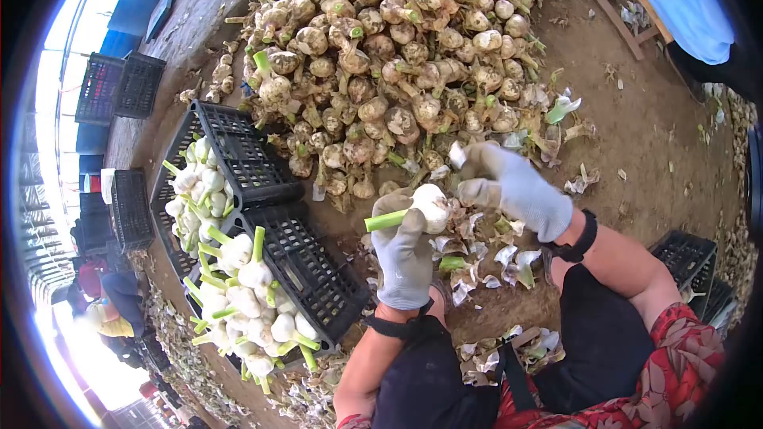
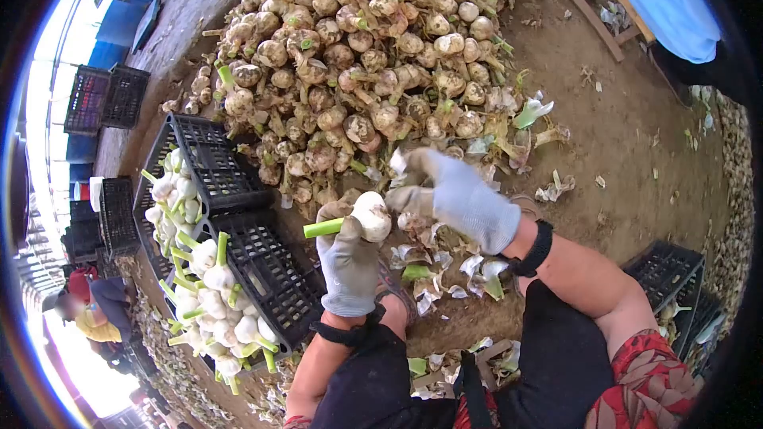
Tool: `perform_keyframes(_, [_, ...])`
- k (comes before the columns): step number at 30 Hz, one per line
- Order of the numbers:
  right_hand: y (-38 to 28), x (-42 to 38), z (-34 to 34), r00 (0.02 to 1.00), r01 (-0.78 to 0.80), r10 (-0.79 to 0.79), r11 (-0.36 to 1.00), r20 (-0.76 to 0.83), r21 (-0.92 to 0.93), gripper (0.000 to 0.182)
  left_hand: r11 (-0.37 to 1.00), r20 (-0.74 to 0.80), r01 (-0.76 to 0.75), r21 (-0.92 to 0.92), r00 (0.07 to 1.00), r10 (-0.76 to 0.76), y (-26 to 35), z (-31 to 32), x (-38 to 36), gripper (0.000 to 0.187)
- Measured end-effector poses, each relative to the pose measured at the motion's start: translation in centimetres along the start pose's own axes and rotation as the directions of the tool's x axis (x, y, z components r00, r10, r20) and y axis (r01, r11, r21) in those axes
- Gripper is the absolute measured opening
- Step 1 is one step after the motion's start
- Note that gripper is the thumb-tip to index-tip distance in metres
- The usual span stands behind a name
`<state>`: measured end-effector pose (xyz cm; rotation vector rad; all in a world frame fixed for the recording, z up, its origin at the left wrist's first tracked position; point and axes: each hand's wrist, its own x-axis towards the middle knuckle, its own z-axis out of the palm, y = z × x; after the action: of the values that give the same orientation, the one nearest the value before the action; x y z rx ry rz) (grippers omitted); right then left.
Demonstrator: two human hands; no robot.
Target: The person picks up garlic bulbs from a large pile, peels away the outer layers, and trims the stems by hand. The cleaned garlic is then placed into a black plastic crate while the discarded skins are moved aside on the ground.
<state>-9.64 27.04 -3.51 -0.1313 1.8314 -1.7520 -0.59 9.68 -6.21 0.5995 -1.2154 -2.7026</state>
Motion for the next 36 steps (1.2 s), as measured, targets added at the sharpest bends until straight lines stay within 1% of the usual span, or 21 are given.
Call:
perform_keyframes(3, [-0.9, -0.2, 1.5, 0.962, -0.259, 0.235, 0.947, 0.142, 0.187, 0.059, 0.997, 0.062, -0.012, 0.081, 0.998, 0.007, 0.3, 0.6, -0.3, 0.03])
perform_keyframes(4, [-0.3, 0.2, 2.0, 0.985, -0.146, 0.133, 0.981, 0.111, 0.129, 0.051, 0.996, 0.068, -0.023, 0.086, 0.998, 0.017, 0.5, 0.9, -0.3, 0.031])
perform_keyframes(7, [-0.4, 0.4, 1.5, 0.952, -0.259, 0.201, 0.929, 0.23, 0.263, 0.046, 0.996, 0.081, -0.048, 0.077, 0.996, 0.042, 0.5, 0.9, -0.3, 0.032])
perform_keyframes(9, [0.1, 0.3, 1.2, 0.947, -0.304, 0.226, 0.855, 0.228, 0.419, 0.035, 0.998, 0.09, -0.049, 0.038, 0.995, 0.045, 0.2, 0.3, -0.1, 0.032])
perform_keyframes(10, [0.3, 0.2, 1.1, 0.944, -0.323, 0.238, 0.808, 0.227, 0.494, 0.03, 0.997, 0.08, -0.059, 0.051, 0.995, 0.055, 0.1, 0.3, -0.1, 0.032])
perform_keyframes(13, [-0.4, -0.4, 1.2, 0.948, -0.318, 0.278, 0.841, 0.154, 0.437, 0.022, 0.987, 0.049, -0.112, 0.112, 0.993, 0.107, 0.1, 0.5, -0.1, 0.034])
perform_keyframes(16, [-1.2, -1.2, 1.6, 0.979, -0.181, 0.157, 0.962, 0.131, 0.205, 0.017, 0.953, 0.024, -0.203, 0.224, 0.979, 0.203, 0.4, 1.0, -0.1, 0.036])
perform_keyframes(19, [-0.1, -0.7, 2.5, 0.998, -0.059, 0.059, 0.996, -0.003, -0.067, 0.018, 0.887, 0.021, -0.269, 0.376, 0.959, 0.282, 0.3, 1.4, -0.1, 0.037])
perform_keyframes(20, [-0.8, -0.8, 2.7, 0.996, -0.079, 0.08, 0.997, -0.034, 0.014, 0.019, 0.858, 0.029, -0.281, 0.429, 0.954, 0.298, 0.4, 1.3, -0.1, 0.037])
perform_keyframes(21, [-0.6, -0.7, 2.7, 0.997, -0.066, 0.065, 0.997, -0.035, -0.029, 0.019, 0.826, 0.038, -0.292, 0.482, 0.949, 0.313, 0.4, 1.2, -0.1, 0.038])
perform_keyframes(23, [0.4, -0.2, 2.6, 0.999, -0.04, 0.037, 0.992, -0.034, -0.116, 0.019, 0.8, 0.107, -0.362, 0.479, 0.928, 0.356, 0.4, 1.5, 0.0, 0.037])
perform_keyframes(24, [1.4, 0.4, 2.4, 0.998, -0.026, 0.008, 0.963, -0.067, -0.27, 0.019, 0.786, 0.141, -0.398, 0.473, 0.915, 0.378, 0.3, 1.6, 0.0, 0.036])
perform_keyframes(26, [3.7, 1.5, 1.9, 0.991, -0.014, -0.062, 0.831, -0.118, -0.557, 0.019, 0.803, 0.132, -0.392, 0.449, 0.918, 0.374, 0.3, 1.4, 0.0, 0.031])
perform_keyframes(27, [4.2, 1.7, 1.4, 0.991, -0.108, 0.059, 0.871, -0.117, -0.479, 0.019, 0.81, 0.129, -0.39, 0.438, 0.919, 0.373, 0.3, 1.3, 0.1, 0.029])
perform_keyframes(29, [4.4, 1.7, 0.8, 0.952, -0.305, 0.296, 0.898, -0.078, -0.316, 0.021, 0.681, 0.156, -0.448, 0.578, 0.881, 0.447, 0.6, 1.4, 0.2, 0.029])
perform_keyframes(30, [4.3, 0.8, 0.4, 0.963, -0.268, 0.27, 0.957, 0.001, -0.109, 0.024, 0.609, 0.173, -0.466, 0.642, 0.862, 0.477, 0.6, 1.4, 0.1, 0.029])
perform_keyframes(33, [1.1, -0.3, 0.9, 0.993, -0.038, 0.053, 0.988, 0.101, -0.148, 0.026, 0.375, 0.317, -0.556, 0.741, 0.783, 0.535, 0.3, 0.9, 0.0, 0.031])
perform_keyframes(34, [1.0, -0.4, 1.4, 0.996, 0.039, -0.022, 0.979, 0.085, -0.198, 0.024, 0.271, 0.395, -0.601, 0.752, 0.74, 0.544, 0.4, 1.1, 0.1, 0.033])
perform_keyframes(36, [1.3, -0.3, 2.3, 0.995, 0.1, -0.089, 0.933, 0.048, -0.345, 0.024, 0.204, 0.445, -0.625, 0.753, 0.713, 0.542, 0.4, 1.2, 0.1, 0.033])
